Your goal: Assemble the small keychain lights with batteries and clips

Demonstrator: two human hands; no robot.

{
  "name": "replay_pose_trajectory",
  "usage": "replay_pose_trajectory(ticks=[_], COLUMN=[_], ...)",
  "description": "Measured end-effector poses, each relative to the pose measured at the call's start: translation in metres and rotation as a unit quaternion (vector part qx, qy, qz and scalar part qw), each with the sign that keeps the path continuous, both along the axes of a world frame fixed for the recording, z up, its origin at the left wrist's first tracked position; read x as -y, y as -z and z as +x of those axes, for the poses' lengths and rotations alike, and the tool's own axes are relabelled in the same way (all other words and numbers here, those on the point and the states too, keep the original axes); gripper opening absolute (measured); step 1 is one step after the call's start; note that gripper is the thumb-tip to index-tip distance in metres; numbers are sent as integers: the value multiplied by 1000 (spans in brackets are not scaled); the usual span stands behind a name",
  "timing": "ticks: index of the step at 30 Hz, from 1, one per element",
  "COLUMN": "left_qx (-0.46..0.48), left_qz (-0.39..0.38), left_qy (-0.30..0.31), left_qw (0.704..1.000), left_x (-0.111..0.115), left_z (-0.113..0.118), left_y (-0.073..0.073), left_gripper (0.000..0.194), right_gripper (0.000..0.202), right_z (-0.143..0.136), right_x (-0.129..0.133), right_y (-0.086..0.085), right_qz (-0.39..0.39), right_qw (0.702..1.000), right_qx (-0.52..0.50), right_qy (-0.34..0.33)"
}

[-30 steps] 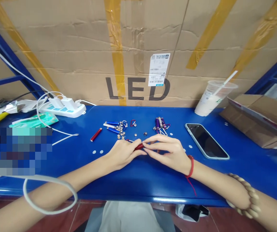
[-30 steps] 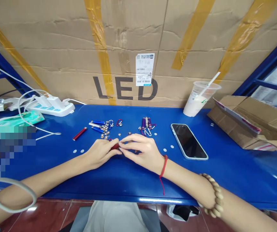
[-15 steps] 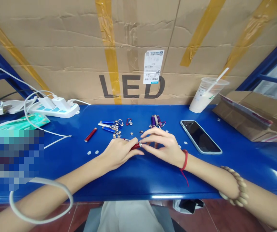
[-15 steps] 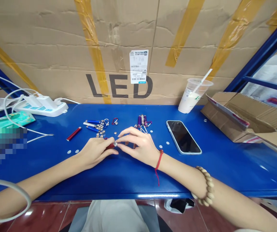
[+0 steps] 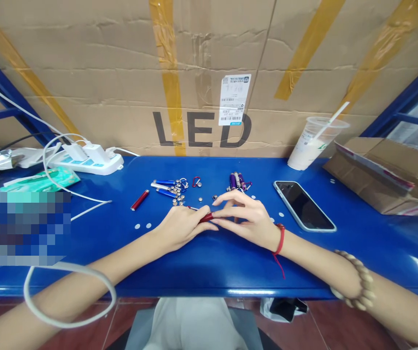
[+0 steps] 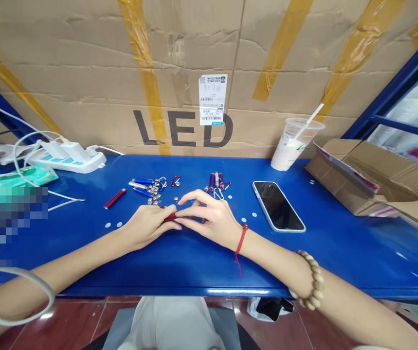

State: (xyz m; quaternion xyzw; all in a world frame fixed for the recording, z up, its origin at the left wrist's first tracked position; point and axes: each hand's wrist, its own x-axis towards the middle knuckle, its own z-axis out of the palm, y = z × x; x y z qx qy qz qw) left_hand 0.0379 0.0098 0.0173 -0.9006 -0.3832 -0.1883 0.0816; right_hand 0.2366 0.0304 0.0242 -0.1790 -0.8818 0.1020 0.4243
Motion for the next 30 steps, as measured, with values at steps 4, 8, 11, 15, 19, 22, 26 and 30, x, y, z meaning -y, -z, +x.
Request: replay_pose_trajectory(ticks=[4,8,11,15,19,22,26,30], left_qx=[8,49,83,105,43,-50,-111,-98], left_qz=[-20,-54,-103,-117,-62,18,101,119], left_qy=[-3,15,46,40,13,-3,8,22], left_qw=[1000,997,990,987,997,999,989,988], left_x=[0,-1,-1,-2,-6,-10,-14,-16], left_z=[0,1,2,1,-3,-7,-13,-18], left_y=[5,7,3,-3,-5,-5,-6,-7], left_gripper=[50,47,41,34,33,33,30,31], right_gripper=[10,9,8,10,16,18,19,21], right_z=[-2,-2,0,3,6,7,7,7], right_x=[1,4,6,3,-5,-11,-16,-17], right_y=[-1,-3,-4,-4,-1,1,4,5], right_qz=[-56,-50,2,18,-14,-43,-59,-54], right_qw=[998,998,1000,999,996,993,991,988], right_qx=[-6,-11,-11,-8,2,13,51,99], right_qy=[-14,-19,-7,37,90,106,113,110])
